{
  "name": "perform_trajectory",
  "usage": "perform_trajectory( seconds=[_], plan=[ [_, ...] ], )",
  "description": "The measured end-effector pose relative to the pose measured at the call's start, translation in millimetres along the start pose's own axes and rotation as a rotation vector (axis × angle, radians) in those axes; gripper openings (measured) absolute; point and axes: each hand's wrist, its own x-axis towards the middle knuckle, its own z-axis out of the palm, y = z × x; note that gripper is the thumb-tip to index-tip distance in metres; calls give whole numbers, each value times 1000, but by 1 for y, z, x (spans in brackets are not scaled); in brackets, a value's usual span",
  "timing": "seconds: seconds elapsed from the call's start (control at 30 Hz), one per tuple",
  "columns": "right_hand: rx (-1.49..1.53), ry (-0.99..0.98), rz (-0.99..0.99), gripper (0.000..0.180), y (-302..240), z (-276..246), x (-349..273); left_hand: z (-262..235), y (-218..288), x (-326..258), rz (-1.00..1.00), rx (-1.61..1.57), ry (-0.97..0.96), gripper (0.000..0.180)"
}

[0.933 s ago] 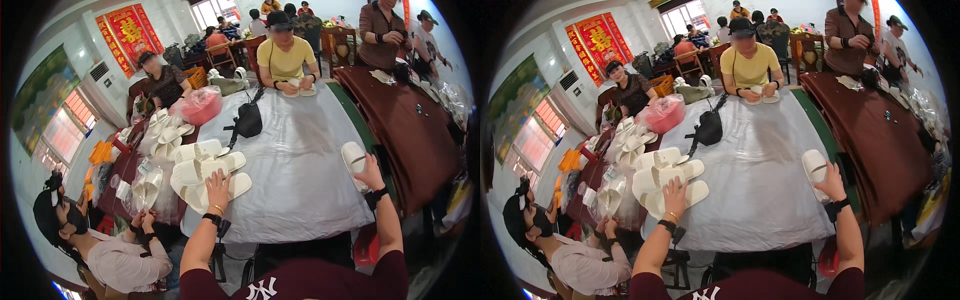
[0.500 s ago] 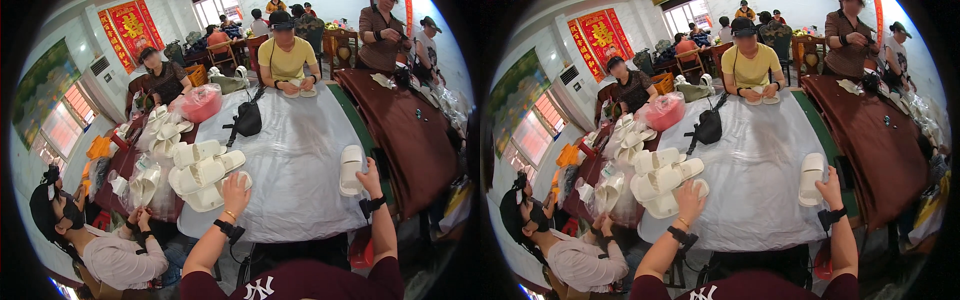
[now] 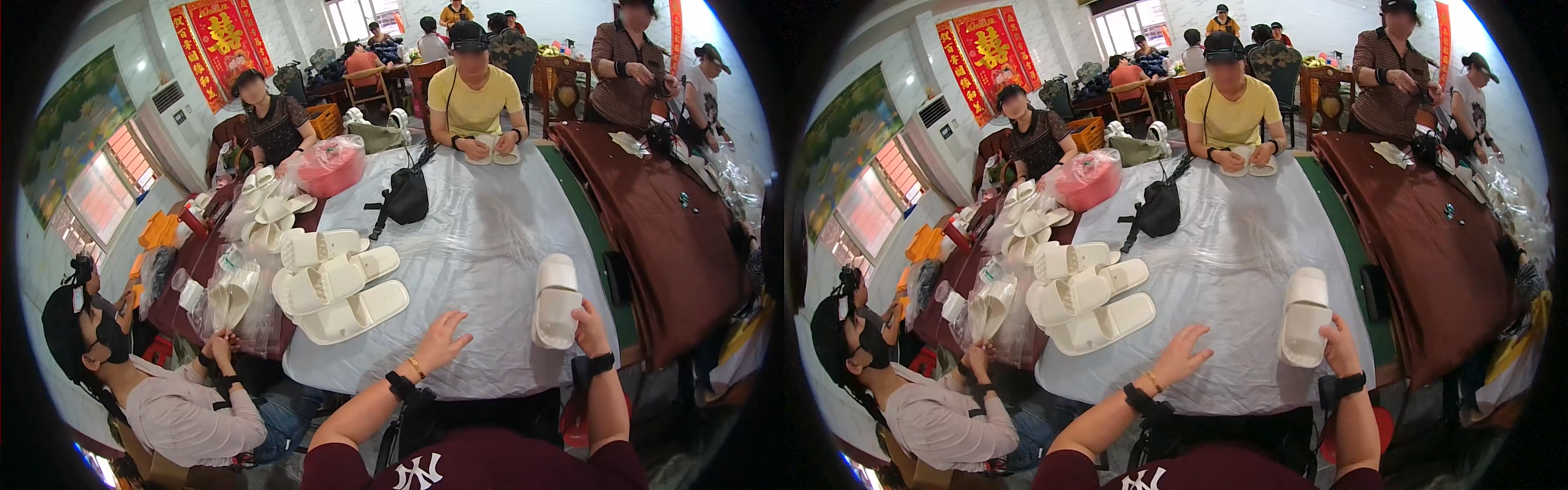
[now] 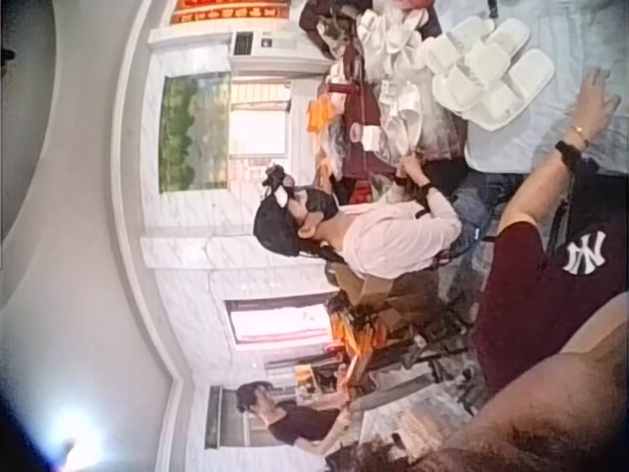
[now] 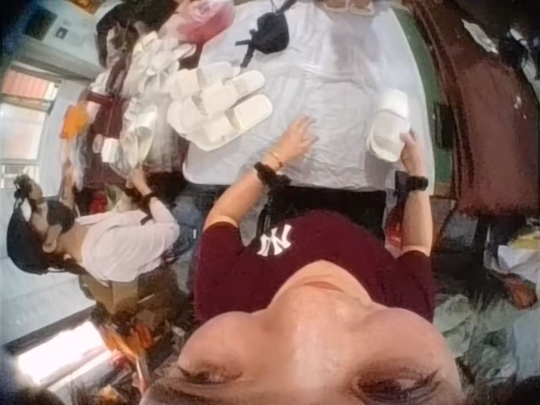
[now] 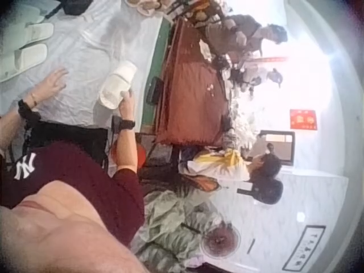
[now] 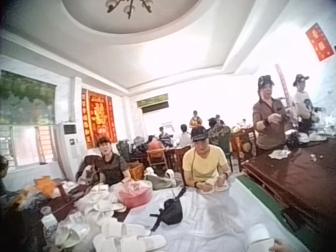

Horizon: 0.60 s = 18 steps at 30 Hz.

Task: Assembling or inspecting white plastic slippers at a shared workstation.

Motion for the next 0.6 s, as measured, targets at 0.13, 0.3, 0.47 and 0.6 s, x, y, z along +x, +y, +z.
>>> perform_trajectory(
  seconds=[0.13,0.3,0.47,0.6],
  plan=[
    [-89,-167,72,64,-8,29,-24,4,-4,8,-510,-724,-117,47],
    [-289,-471,237,68,9,49,-21,0,5,19,-738,-1301,-93,43],
    [-415,-407,194,55,27,59,-16,17,-14,0,-756,-1271,-53,36],
    [-930,-183,-110,57,44,51,-16,27,-33,-15,-822,-1366,-34,35]
  ],
)
